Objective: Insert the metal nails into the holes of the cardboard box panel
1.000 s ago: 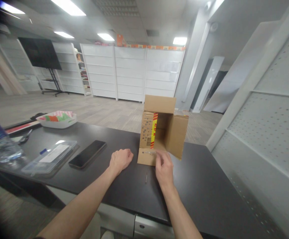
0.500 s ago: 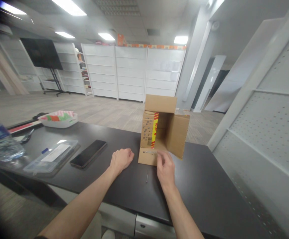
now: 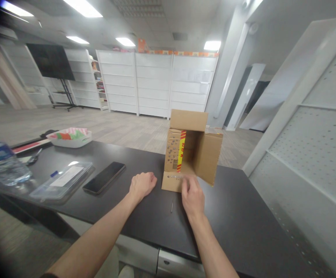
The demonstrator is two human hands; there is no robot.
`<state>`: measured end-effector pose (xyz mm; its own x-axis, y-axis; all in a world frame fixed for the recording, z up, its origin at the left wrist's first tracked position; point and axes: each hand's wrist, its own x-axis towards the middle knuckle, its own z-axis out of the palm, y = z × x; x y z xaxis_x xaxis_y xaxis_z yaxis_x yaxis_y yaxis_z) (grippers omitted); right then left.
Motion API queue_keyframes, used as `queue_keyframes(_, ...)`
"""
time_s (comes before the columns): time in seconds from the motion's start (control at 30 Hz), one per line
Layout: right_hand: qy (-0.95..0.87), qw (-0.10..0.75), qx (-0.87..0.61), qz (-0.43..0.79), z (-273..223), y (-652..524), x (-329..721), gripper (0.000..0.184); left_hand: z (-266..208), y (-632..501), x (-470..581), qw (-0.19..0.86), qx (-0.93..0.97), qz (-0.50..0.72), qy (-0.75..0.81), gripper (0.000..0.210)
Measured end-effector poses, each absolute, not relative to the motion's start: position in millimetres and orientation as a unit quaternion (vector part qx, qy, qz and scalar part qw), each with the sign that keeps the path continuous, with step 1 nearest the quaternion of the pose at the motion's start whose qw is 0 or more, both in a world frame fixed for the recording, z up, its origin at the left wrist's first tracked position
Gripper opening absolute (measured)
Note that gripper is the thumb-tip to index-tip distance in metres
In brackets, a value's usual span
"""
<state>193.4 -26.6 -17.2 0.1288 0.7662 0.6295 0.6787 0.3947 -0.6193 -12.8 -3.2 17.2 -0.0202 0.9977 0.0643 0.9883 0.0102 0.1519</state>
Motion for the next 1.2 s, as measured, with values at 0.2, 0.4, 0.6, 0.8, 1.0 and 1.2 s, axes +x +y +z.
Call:
queue_keyframes(0.2,-0.649,0.497,-0.574,0.044,-16.4,-27.4,191.9,0.030,18.9,-4.2,-12.3,0.042,0.697,0.075,0.712,0.042)
queue_keyframes(0.4,-0.637,0.476,-0.605,0.039,-15.3,-27.5,190.8,0.032,18.8,-4.3,-12.6,0.040,0.697,0.075,0.712,0.041)
queue_keyframes(0.6,-0.624,0.480,-0.614,0.057,-15.3,-25.3,191.2,0.032,17.4,-3.9,-13.4,0.032,0.698,0.076,0.711,0.041)
queue_keyframes(0.8,-0.625,0.481,-0.612,0.062,-18.0,-23.7,192.4,0.033,16.8,-3.9,-13.5,0.031,0.699,0.077,0.710,0.042)
queue_keyframes(1.0,-0.618,0.475,-0.622,0.077,-18.8,-23.0,193.5,0.029,15.6,-3.2,-14.3,0.027,0.700,0.080,0.709,0.042)
queue_keyframes(1.2,-0.615,0.465,-0.631,0.085,-18.9,-23.7,192.0,0.030,15.1,-2.0,-13.1,0.018,0.702,0.088,0.707,0.040)
